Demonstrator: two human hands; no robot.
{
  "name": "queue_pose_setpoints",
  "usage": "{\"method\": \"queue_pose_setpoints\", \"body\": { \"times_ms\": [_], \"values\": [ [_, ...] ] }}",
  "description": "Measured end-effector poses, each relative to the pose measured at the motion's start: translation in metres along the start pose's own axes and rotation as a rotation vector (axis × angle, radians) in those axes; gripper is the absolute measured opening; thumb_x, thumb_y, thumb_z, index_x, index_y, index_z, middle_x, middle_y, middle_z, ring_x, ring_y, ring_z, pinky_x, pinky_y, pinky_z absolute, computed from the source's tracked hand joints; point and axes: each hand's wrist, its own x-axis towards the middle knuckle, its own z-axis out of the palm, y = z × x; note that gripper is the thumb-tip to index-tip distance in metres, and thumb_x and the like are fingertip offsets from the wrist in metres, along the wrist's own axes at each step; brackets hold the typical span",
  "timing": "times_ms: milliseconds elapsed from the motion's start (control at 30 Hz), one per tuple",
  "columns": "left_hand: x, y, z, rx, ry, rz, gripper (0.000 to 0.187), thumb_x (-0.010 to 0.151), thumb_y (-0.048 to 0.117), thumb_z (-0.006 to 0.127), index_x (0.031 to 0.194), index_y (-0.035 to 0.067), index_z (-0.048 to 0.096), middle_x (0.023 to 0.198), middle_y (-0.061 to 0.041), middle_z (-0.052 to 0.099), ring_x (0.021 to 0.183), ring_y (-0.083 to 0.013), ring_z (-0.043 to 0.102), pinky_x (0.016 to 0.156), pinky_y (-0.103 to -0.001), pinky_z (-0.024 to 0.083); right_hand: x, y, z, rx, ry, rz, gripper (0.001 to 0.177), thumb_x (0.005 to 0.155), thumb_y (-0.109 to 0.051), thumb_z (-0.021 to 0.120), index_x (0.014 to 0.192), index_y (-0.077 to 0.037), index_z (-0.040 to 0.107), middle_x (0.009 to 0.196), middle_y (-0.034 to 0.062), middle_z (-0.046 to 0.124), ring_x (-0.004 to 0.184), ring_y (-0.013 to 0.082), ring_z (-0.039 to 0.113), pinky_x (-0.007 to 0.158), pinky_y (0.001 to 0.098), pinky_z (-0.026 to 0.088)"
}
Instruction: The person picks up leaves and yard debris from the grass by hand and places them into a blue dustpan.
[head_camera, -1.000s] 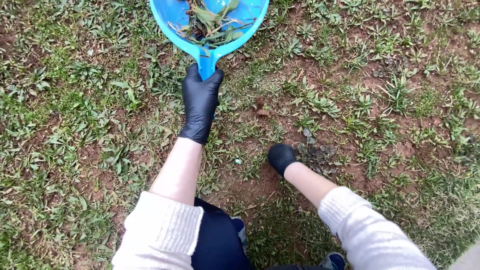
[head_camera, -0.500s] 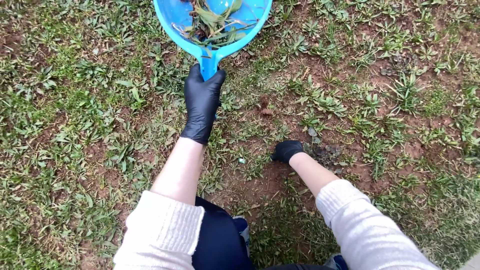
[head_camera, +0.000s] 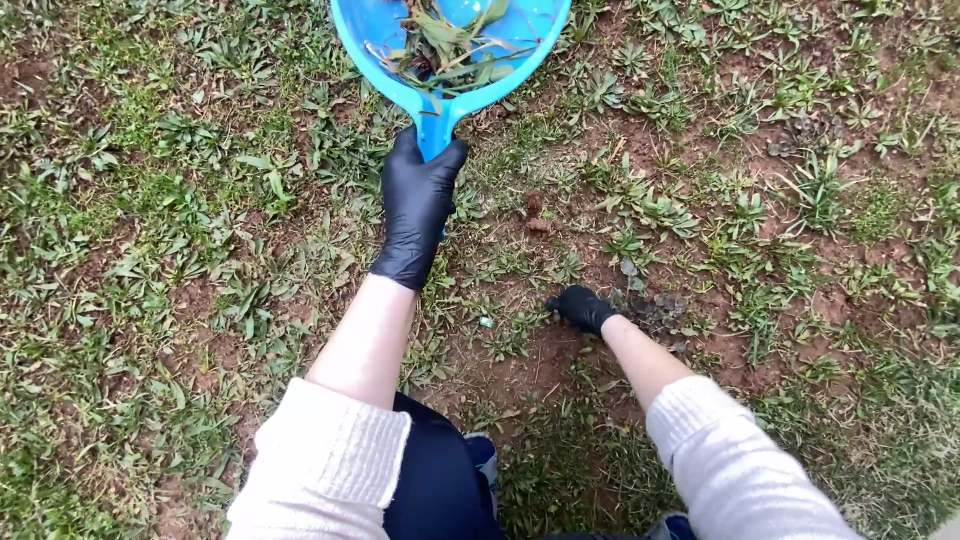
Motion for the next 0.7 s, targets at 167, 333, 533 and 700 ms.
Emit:
{"method": "queue_pose_setpoints", "body": {
  "times_ms": [167,333,533,700],
  "values": [
    [-0.009,0.007,0.012,0.001,-0.024,-0.016,0.020,0.076,0.026,0.077,0.087,0.015,0.065,0.064,-0.001,0.065,0.056,-0.0140,0.064,0.040,-0.030,0.057,0.064,0.043,0.064,1.094,0.275,0.242,0.031,0.094,-0.023,0.073,0.085,0.007,0.073,0.069,0.0124,0.058,0.057,0.0206,0.062,0.044,0.0261,0.050],
    [-0.011,0.001,0.017,0.050,-0.027,-0.006,0.022,0.076,0.029,0.077,0.087,0.016,0.064,0.066,-0.002,0.064,0.058,-0.0163,0.064,0.046,-0.035,0.053,-0.048,-0.070,-0.082,1.438,0.195,-0.108,0.032,0.100,-0.027,0.049,0.086,-0.001,0.063,0.064,0.0062,0.055,0.055,0.0161,0.063,0.046,0.0224,0.051],
    [-0.017,0.017,0.011,0.175,-0.075,0.033,0.035,0.080,0.042,0.078,0.100,0.015,0.065,0.079,-0.006,0.068,0.078,-0.0241,0.071,0.072,-0.044,0.053,-0.001,-0.040,-0.146,1.539,0.419,-0.230,0.020,0.098,-0.019,0.064,0.085,-0.004,0.066,0.069,0.0088,0.065,0.060,0.0196,0.068,0.054,0.0289,0.052],
    [-0.027,0.012,0.015,0.217,-0.093,0.096,0.039,0.081,0.032,0.077,0.109,0.008,0.066,0.092,-0.018,0.071,0.092,-0.0384,0.072,0.084,-0.053,0.051,-0.103,-0.062,-0.175,1.259,0.757,-0.272,0.018,0.104,-0.025,0.059,0.103,-0.008,0.065,0.084,0.0073,0.068,0.065,0.0151,0.064,0.051,0.0269,0.057]
  ]
}}
